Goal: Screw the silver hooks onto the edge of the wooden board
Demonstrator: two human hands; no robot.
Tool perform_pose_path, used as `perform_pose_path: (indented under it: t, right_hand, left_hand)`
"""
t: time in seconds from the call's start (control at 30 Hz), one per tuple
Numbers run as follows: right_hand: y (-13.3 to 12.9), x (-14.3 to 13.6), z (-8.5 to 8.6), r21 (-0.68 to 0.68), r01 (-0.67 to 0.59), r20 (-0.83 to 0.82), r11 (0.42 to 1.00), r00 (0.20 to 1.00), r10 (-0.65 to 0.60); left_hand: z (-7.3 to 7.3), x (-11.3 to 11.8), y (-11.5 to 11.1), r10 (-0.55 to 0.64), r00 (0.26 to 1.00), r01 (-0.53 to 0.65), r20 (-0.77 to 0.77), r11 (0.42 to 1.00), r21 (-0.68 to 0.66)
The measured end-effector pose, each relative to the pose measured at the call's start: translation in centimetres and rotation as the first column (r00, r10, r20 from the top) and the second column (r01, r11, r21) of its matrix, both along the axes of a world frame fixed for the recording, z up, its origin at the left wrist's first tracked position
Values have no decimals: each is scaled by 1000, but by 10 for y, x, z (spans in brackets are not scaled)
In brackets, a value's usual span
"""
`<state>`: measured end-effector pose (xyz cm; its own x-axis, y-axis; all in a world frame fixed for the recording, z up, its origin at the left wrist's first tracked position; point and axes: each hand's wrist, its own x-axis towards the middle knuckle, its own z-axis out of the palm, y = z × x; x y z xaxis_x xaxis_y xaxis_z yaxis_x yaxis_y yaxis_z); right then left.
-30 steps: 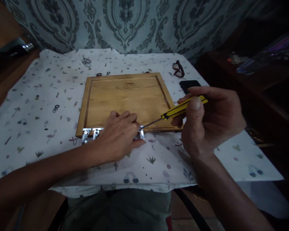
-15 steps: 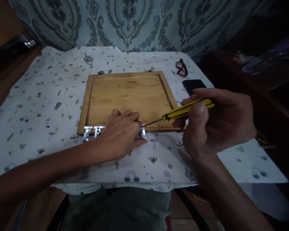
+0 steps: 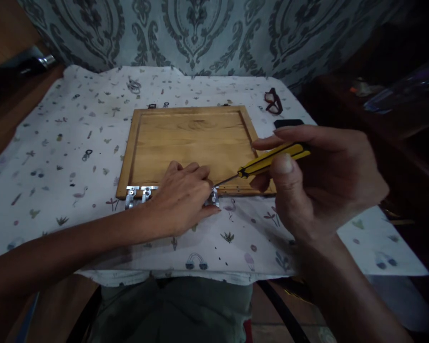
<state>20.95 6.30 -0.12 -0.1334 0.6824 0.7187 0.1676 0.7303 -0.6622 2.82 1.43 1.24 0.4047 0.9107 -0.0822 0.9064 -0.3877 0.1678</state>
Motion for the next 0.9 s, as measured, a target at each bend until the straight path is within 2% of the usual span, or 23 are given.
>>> perform_pose_path:
  t: [0.13,0.27,0.47,0.57,0.8,0.9]
  right_hand:
    - [-1,1,11,-65,-132,72,989,988,137]
    - [6,1,16,-70,-131,63,989,989,135]
    - [12,-6,14,-43,-78,61,996,995,81]
    - [14,-9,13,-36,-123,16,992,992,124]
    - [20,-5,12,-48,-275,-70,960,960,272]
    - [21,-6,11,-35,-261,-75,965,963,258]
  left_hand:
    - [-4,-1,1,-10,1000,10,15,1000,4]
    - [-5,-1,2,-7,1000,7,22,1000,-12]
    - [-6,-3,2,-10,1000,10,30,1000,9]
    - [-7,-3,2,-22,999,20,47,999,38]
    - [-4,-2,3,-2,1000,2,19,1000,-15]
    - [-3,-1,3,-1,1000,1,16,1000,-20]
